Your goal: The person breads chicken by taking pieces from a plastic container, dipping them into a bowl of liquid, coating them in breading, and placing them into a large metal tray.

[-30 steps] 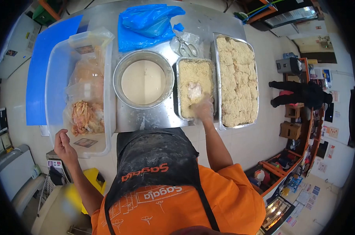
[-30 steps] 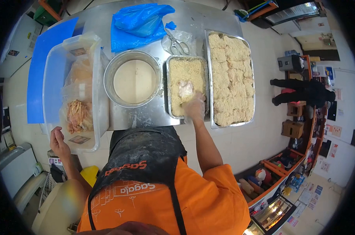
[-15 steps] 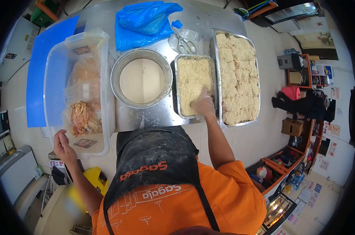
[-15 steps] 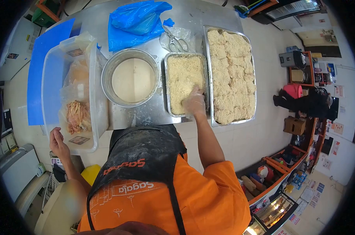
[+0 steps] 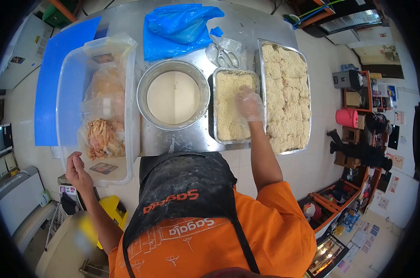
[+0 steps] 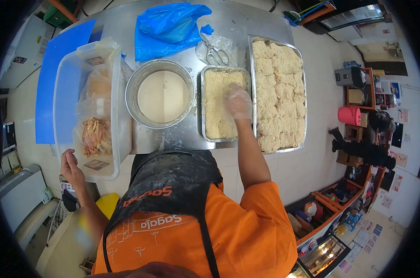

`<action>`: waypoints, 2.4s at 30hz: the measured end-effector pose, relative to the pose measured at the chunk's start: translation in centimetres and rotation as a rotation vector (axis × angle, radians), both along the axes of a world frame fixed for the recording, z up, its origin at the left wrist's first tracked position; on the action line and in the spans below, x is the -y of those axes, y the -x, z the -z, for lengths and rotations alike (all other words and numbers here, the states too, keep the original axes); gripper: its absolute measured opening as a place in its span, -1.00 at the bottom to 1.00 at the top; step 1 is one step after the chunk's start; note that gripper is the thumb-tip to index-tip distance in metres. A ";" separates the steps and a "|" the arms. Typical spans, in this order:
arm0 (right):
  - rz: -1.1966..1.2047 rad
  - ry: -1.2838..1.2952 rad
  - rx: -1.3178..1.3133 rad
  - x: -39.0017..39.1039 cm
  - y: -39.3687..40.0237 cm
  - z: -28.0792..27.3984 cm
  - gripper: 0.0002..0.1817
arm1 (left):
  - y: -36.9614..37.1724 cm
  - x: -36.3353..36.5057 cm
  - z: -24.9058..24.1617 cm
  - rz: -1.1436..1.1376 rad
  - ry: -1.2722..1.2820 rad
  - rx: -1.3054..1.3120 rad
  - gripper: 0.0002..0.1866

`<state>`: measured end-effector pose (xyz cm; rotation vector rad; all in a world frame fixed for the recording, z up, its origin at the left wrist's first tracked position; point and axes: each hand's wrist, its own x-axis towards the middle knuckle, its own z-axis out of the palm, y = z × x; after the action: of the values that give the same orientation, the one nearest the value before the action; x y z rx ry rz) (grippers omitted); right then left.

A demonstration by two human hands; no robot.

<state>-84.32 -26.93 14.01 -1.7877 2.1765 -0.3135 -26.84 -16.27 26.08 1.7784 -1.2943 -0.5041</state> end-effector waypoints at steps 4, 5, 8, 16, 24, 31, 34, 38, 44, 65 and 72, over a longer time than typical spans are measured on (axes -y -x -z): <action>-0.010 0.039 -0.338 0.9 -3.0 1.2 -0.50 | -0.1 -0.2 0.2 -0.004 0.015 0.014 -0.72; 0.009 0.059 -0.346 1.5 -3.3 1.0 -0.49 | -0.1 -0.1 0.2 -0.004 0.025 0.017 -0.72; 0.021 0.081 -0.369 2.4 -3.7 1.1 -0.47 | 0.0 -0.5 -0.1 -0.008 0.033 0.030 -0.70; 0.003 0.140 -0.276 2.0 -3.1 1.7 -0.45 | 0.2 -0.3 0.0 -0.011 0.084 0.030 -0.67; -0.110 -0.122 -0.288 -3.4 0.1 0.8 -0.43 | -1.0 -0.6 0.7 -0.063 0.142 0.107 -0.61; 0.355 -0.148 0.207 -3.5 -1.4 -1.1 -0.34 | -1.0 -0.3 0.9 -0.021 0.077 0.052 -0.62; 0.359 -0.131 0.540 -3.8 0.4 2.3 -0.36 | -0.7 -0.1 0.4 -0.014 0.077 0.060 -0.63; 0.299 -0.294 0.580 -3.9 3.2 4.2 -0.42 | -0.4 -0.2 0.2 -0.031 0.071 0.037 -0.63; 0.249 -0.094 0.707 -5.0 2.3 -2.1 -0.52 | 0.0 -0.2 0.0 -0.041 0.084 0.047 -0.63; 0.443 -0.140 0.077 -7.3 16.1 -8.4 -0.40 | -0.3 0.1 0.2 -0.034 0.049 0.050 -0.63; 0.497 -0.028 -0.104 -4.8 16.2 -15.7 -0.57 | -0.2 0.0 0.4 -0.030 -0.001 0.009 -0.66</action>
<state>-100.53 -22.08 29.75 -1.2486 2.6661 -0.3006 -26.65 -16.24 25.68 1.8003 -1.2724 -0.4807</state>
